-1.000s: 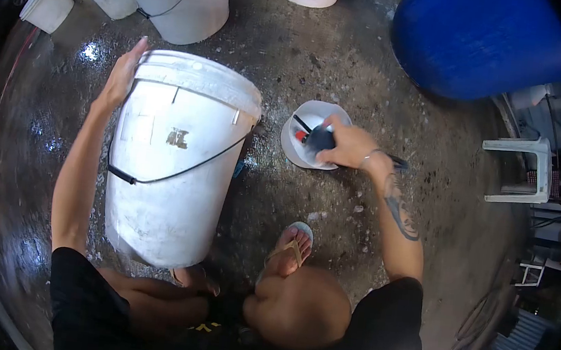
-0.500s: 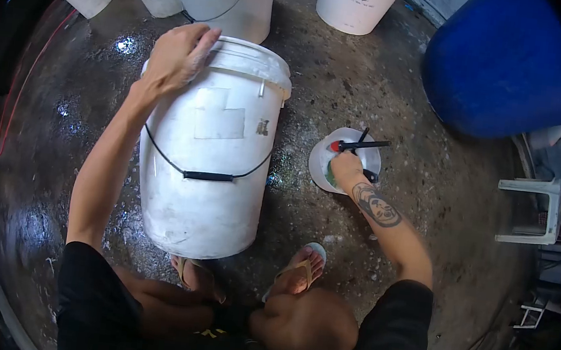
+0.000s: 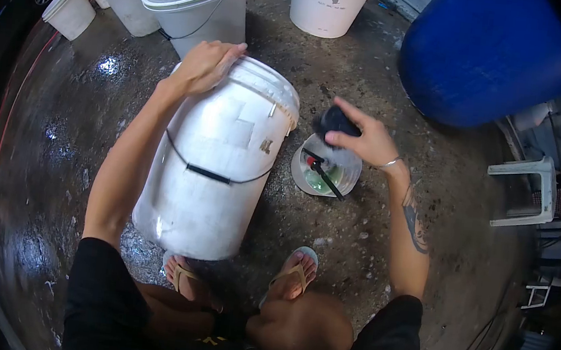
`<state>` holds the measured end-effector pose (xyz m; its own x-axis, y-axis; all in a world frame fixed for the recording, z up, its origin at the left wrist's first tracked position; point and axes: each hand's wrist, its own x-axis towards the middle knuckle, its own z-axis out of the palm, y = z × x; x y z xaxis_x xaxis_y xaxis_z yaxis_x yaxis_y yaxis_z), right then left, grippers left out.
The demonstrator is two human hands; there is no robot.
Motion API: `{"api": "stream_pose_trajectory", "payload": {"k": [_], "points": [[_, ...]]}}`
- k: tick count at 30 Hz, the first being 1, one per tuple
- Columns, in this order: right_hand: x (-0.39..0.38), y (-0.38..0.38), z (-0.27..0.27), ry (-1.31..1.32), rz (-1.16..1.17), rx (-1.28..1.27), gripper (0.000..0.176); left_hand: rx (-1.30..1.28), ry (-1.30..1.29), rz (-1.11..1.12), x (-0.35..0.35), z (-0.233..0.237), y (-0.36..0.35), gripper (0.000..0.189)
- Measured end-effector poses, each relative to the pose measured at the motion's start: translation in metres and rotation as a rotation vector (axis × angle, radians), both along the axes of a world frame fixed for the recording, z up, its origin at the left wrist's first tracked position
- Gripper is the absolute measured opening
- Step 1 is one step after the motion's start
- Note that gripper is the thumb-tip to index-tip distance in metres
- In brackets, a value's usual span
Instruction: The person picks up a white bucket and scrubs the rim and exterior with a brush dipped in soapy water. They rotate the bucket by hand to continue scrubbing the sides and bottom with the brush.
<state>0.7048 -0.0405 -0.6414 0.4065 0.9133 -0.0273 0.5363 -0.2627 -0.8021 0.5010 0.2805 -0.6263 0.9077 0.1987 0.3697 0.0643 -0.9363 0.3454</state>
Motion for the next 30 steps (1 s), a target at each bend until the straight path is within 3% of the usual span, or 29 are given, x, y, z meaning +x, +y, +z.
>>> {"api": "stream_pose_trajectory", "payload": {"k": [4, 6, 10, 11, 13, 14, 17, 18, 21, 23, 26, 29, 30], "points": [[-0.003, 0.041, 0.004, -0.156, -0.090, 0.102, 0.079, -0.064, 0.219, 0.133, 0.005, 0.004, -0.003, 0.054], [-0.012, 0.068, -0.003, -0.200, -0.040, 0.159, 0.078, -0.064, -0.068, 0.064, 0.003, -0.005, -0.005, 0.065], [-0.039, 0.134, 0.034, -0.394, 0.093, 0.352, 0.077, -0.152, -0.034, 0.173, 0.012, 0.005, -0.023, 0.068], [-0.045, 0.149, 0.048, -0.396, 0.145, 0.289, 0.077, -0.162, -0.022, 0.162, 0.012, 0.006, -0.025, 0.068], [-0.048, 0.151, 0.044, -0.361, 0.171, 0.268, 0.077, -0.313, 0.061, 0.316, 0.008, 0.010, -0.019, 0.073], [-0.044, 0.146, 0.038, -0.371, 0.171, 0.275, 0.077, -0.492, -0.107, 0.311, 0.006, 0.006, -0.015, 0.081], [-0.021, 0.101, -0.008, -0.351, 0.072, 0.369, 0.077, -0.464, -0.097, 0.316, 0.003, 0.001, -0.006, 0.086], [-0.007, 0.083, -0.021, -0.402, 0.058, 0.268, 0.078, -0.438, -0.104, 0.319, 0.004, 0.001, -0.007, 0.087], [-0.017, 0.081, -0.013, -0.425, 0.013, 0.172, 0.079, -0.402, -0.061, 0.299, 0.014, -0.004, -0.013, 0.086], [-0.038, 0.112, 0.022, -0.302, 0.047, 0.283, 0.079, -0.341, -0.026, 0.307, 0.021, -0.002, -0.020, 0.085], [-0.047, 0.134, 0.035, -0.357, 0.107, 0.326, 0.079, -0.303, 0.010, 0.315, 0.018, 0.001, -0.025, 0.083], [-0.024, 0.100, -0.002, -0.418, 0.034, 0.353, 0.081, -0.358, -0.023, 0.323, 0.012, 0.004, -0.016, 0.083], [-0.013, 0.085, -0.009, -0.323, 0.037, 0.222, 0.082, -0.395, -0.042, 0.329, 0.010, 0.002, -0.015, 0.083]]}}
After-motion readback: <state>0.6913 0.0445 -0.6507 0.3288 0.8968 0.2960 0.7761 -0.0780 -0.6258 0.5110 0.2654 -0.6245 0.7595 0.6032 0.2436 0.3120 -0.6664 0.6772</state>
